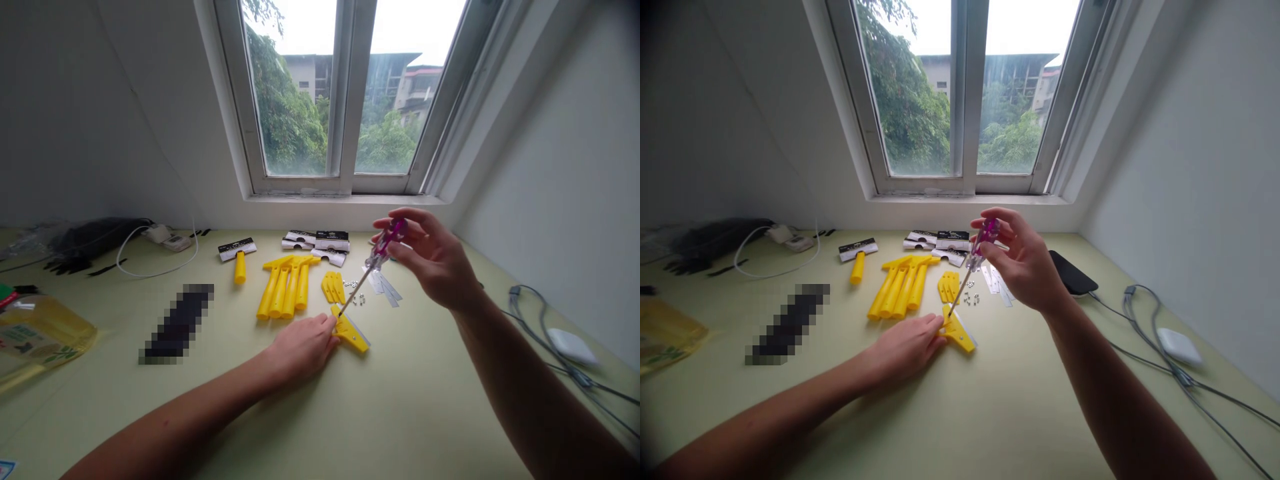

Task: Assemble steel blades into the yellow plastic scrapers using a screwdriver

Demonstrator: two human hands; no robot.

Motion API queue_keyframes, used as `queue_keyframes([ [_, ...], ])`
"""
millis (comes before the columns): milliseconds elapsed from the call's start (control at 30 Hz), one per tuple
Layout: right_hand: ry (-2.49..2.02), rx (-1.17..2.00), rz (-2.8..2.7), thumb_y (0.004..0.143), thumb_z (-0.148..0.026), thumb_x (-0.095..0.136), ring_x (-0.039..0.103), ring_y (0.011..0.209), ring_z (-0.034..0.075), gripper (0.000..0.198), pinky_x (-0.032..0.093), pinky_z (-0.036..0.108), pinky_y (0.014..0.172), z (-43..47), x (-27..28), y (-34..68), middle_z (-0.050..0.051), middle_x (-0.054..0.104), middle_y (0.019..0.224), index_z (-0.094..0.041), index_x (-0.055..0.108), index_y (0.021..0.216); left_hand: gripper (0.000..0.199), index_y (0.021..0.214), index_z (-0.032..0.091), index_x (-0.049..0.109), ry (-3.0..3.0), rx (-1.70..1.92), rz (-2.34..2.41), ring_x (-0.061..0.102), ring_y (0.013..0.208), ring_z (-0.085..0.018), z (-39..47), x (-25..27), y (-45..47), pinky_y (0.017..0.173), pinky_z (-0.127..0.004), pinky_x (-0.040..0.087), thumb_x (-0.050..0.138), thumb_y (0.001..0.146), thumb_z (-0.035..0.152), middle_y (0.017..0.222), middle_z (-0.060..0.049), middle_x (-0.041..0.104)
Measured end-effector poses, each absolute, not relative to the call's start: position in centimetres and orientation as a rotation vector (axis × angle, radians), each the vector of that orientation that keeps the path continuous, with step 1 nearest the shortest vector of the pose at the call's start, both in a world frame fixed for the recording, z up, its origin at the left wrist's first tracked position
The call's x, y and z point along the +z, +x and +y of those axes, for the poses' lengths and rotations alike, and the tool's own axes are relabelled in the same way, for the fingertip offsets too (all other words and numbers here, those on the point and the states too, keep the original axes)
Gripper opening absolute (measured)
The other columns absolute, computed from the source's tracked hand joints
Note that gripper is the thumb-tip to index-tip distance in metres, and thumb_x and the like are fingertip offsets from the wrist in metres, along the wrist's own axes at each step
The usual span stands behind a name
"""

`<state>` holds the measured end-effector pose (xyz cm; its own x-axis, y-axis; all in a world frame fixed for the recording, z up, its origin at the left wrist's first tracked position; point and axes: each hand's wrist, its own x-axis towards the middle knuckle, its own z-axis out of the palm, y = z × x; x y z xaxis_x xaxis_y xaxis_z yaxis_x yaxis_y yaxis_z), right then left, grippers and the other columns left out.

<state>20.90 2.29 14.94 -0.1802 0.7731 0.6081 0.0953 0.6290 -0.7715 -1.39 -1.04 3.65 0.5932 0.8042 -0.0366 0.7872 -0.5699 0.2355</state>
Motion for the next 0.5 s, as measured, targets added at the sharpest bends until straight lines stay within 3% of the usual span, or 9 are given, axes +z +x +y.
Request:
queue_keyframes([
  [500, -0.631, 0.776, -1.459, 0.085, -0.017, 0.052, 0.057, 0.073, 0.014, 0.02, 0.057, 0.031, 0.064, 3.9, 13.7, 20.8, 0.001, 0.053, 0.088, -0.027, 0.056, 0.101, 0.031, 0.1, 0.02, 0.05, 2.604, 0.068, 1.334, 0.062, 0.079, -0.021, -0.9, 3.5, -1.2, 0.063, -0.03, 0.044, 0.029, 0.096, 0.041, 0.096, -0.006, 0.063],
])
